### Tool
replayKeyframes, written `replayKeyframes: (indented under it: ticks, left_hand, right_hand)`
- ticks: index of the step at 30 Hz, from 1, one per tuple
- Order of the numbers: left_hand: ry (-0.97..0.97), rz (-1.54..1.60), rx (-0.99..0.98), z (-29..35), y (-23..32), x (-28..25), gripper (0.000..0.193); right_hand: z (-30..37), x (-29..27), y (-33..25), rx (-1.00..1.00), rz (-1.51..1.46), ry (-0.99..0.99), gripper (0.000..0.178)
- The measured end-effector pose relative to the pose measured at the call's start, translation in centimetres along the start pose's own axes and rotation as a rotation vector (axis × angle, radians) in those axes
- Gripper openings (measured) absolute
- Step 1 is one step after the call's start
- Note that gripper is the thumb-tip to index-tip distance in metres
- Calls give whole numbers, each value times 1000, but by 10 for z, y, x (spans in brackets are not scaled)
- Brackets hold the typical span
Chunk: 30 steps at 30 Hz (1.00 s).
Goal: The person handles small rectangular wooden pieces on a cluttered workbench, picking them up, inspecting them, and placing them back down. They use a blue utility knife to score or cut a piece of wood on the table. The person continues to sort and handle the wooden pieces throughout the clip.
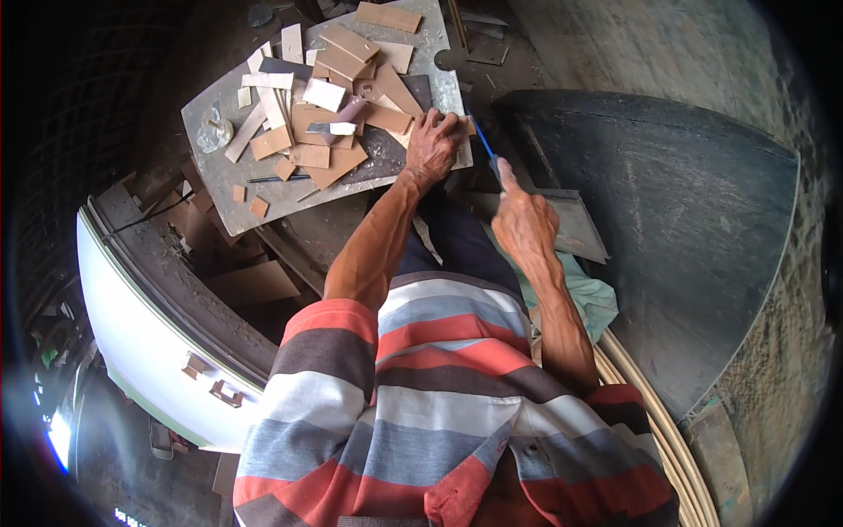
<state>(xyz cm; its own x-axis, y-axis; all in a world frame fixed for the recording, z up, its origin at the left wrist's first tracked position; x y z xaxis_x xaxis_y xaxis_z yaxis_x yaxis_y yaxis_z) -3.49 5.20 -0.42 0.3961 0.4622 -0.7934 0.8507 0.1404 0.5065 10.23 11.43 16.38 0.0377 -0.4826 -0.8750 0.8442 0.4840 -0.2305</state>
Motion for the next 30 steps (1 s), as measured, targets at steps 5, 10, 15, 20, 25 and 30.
replayKeyframes:
  ticks: [5,10,15,20,25,30]
  left_hand:
    - [-23,-29,-6,-1,-1,-7,31]
    - [-13,6,-5,1,-3,-3,32]
    - [-11,-10,-18,-1,0,-3,31]
    - [5,26,-24,0,-3,-3,29]
    - [13,9,-24,-2,-1,-4,30]
    - [-9,-13,-7,0,-1,-7,34]
  right_hand:
    - [-49,44,-1,-50,-32,74,56]
    - [0,4,3,-13,19,-30,56]
    - [-35,35,2,-54,-19,56,54]
    - [-14,15,-2,-32,-19,30,53]
    - [-10,17,1,-49,-15,39,54]
    - [-37,34,0,-37,-42,37,57]
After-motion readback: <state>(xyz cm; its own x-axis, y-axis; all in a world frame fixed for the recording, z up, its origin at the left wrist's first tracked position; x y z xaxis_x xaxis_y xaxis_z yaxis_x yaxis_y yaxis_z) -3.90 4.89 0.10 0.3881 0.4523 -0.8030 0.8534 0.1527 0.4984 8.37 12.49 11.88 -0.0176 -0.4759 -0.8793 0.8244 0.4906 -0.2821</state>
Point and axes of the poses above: each hand's wrist, its own z-axis away from the middle knuckle, its own x-axis out of the palm, y = z × x, the point moved 2 cm from there along -z, towards the middle knuckle, and after that the axes turned 9 degrees about y, right-handed, at the moved point
